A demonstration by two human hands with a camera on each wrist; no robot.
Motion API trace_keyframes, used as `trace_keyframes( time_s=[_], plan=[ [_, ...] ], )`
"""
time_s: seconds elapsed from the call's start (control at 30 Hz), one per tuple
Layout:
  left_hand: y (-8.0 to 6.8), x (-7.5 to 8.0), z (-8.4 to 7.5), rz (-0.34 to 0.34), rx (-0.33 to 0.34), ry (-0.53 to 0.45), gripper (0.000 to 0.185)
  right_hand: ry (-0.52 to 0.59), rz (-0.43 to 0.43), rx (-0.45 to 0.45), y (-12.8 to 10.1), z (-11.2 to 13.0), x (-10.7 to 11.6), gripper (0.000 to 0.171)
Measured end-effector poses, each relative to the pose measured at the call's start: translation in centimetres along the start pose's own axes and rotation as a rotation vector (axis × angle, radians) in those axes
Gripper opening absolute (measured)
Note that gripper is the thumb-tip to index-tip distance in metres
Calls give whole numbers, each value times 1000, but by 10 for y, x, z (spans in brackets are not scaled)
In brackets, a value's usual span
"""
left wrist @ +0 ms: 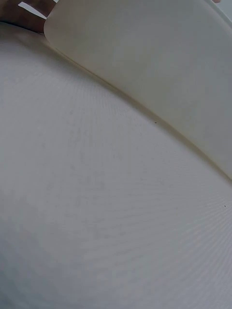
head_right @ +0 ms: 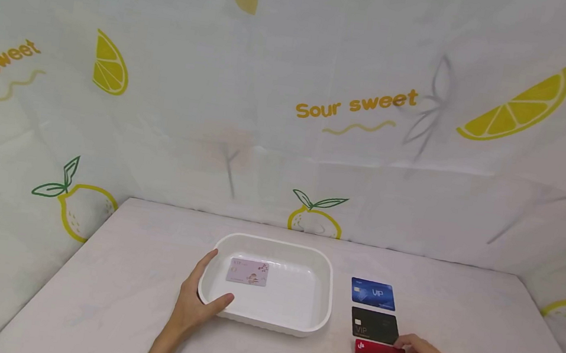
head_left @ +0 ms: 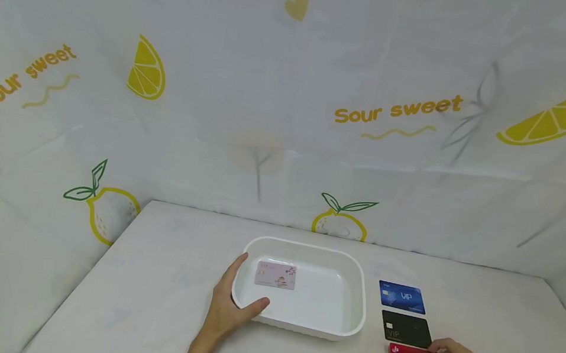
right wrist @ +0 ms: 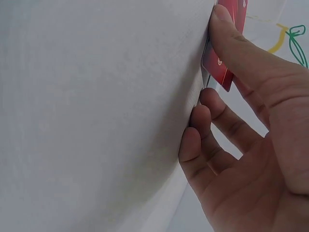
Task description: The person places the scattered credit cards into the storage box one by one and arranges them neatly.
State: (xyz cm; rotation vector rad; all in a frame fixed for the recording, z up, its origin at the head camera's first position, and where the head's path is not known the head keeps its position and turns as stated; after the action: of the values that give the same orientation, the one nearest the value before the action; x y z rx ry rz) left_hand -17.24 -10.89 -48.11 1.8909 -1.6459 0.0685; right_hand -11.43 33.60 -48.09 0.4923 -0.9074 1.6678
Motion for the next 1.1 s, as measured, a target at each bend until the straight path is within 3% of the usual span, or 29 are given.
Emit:
trace_keyframes(
  time_s=[0.47, 0.83, 1.1],
  plan=[
    [0, 1, -1, -1, 2, 19, 98, 39, -3, -2, -1, 1, -1, 74],
    [1, 2, -2, -5, 6, 17, 98, 56, 60, -38, 0, -5, -4, 78],
    [1, 1, -2, -9, -4, 17, 97, 103, 70, 7, -1, -6, -3, 85]
  ],
)
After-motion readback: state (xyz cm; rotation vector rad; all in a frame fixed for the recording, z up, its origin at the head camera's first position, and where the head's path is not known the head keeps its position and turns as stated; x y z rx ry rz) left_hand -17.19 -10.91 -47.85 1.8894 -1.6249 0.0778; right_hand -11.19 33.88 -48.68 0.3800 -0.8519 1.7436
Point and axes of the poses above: each hand's wrist, its own y-axis towards the middle knuckle, its own x-axis out of the back of the hand, z = x × y, the point moved 5 cm from there along y, towards the middle knuckle, and after that the axes turned 8 degrees about y, right-handed, at the moved point
